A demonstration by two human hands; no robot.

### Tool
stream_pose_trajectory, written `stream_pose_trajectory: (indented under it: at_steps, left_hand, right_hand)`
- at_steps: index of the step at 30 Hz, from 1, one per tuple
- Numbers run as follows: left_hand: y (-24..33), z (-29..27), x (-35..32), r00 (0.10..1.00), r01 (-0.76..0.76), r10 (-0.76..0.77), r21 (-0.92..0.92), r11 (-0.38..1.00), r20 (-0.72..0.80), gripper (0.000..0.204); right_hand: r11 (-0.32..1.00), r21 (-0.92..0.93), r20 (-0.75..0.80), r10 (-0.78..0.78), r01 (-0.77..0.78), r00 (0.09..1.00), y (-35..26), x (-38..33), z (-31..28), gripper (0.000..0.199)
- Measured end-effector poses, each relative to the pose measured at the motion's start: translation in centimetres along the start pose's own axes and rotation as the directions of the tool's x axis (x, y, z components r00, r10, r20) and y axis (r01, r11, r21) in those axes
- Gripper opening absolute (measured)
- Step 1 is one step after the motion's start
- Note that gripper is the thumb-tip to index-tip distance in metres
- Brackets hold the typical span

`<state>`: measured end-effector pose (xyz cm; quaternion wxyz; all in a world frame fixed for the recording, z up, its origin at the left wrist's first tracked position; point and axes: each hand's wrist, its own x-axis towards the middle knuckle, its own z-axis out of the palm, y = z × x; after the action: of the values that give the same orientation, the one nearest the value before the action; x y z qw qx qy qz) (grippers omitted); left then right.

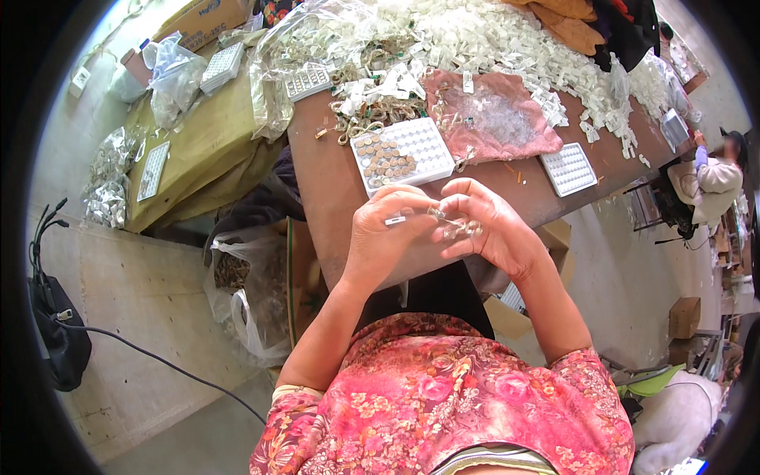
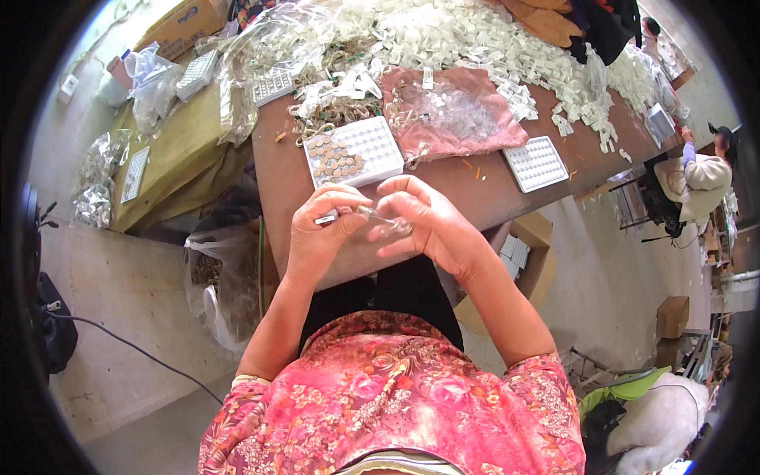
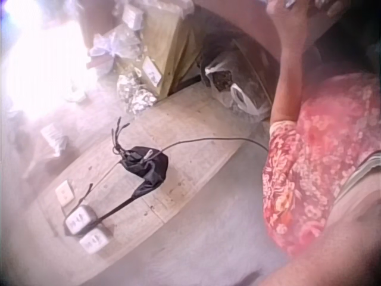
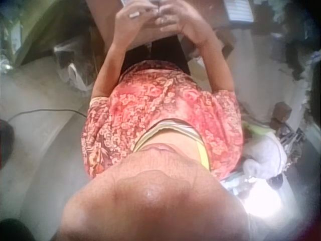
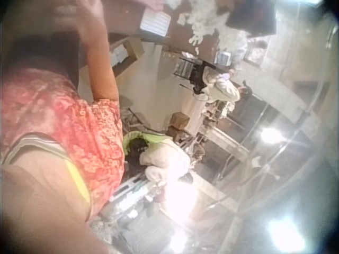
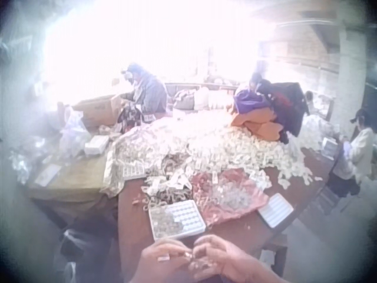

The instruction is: The person repeatedly picks small white plastic components and metallic parts from a cluttered table, inserts the metal piece into the plastic housing, and places the assembled unit into a white tray. The process is repeated continuously throughout the clip.

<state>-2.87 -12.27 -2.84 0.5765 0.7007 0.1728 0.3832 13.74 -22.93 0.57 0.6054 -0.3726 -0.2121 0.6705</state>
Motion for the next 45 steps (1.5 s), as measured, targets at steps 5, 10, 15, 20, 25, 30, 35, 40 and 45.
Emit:
stream_pose_trajectory:
  at_steps: [5, 10, 15, 20, 25, 30, 35, 40, 45]
  left_hand:
    - [-0.1, 0.6, -1.0, 0.967, 0.235, -0.254, -0.353, 0.906, -0.006, 0.018]
    - [-0.8, 1.2, -1.8, 0.909, 0.342, -0.406, -0.727, 0.596, 0.094, 0.022]
    - [-1.5, 1.1, -2.1, 0.909, 0.336, -0.405, -0.747, 0.573, 0.099, 0.019]
    - [-1.2, 1.5, -2.4, 0.928, 0.281, -0.370, -0.583, 0.762, -0.037, 0.013]
    - [-0.7, 2.3, -2.9, 0.921, 0.285, -0.378, -0.495, 0.821, -0.096, 0.008]
    - [-0.3, 2.1, -3.1, 0.837, 0.398, -0.546, -0.715, 0.575, 0.027, 0.022]
    - [0.2, 1.5, -3.3, 0.821, 0.392, -0.539, -0.872, 0.294, 0.188, 0.034]
    - [0.0, 0.9, -3.6, 0.860, 0.425, -0.498, -0.698, 0.577, 0.112, 0.034]
    - [-0.1, 0.4, -3.5, 0.893, 0.420, -0.450, -0.429, 0.800, 0.034, 0.034]
  right_hand:
    - [0.980, -0.150, -0.096, -0.143, 0.128, 0.985, 1.7, -0.4, 0.7, 0.021]
    - [0.931, -0.305, -0.080, -0.233, 0.199, 0.969, 2.7, -0.3, 0.4, 0.021]
    - [0.788, -0.534, -0.065, -0.400, 0.307, 0.914, 2.7, -0.5, 0.7, 0.018]
    - [-0.158, -0.922, 0.358, -0.696, 0.353, 0.623, 2.0, -0.7, 1.3, 0.026]
    - [-0.229, -0.907, 0.405, -0.704, 0.353, 0.584, 3.3, 0.0, 1.4, 0.025]
    - [0.089, -0.948, 0.155, -0.708, 0.304, 0.689, 3.6, -0.2, 0.7, 0.021]
    - [0.896, -0.385, -0.234, -0.328, 0.222, 0.915, 3.0, -0.3, -0.4, 0.009]
    - [0.993, -0.001, -0.163, -0.117, 0.118, 0.980, 3.2, 0.3, -1.5, 0.009]
    - [0.998, 0.037, -0.131, -0.055, 0.060, 0.990, 3.4, 0.4, -1.2, 0.008]
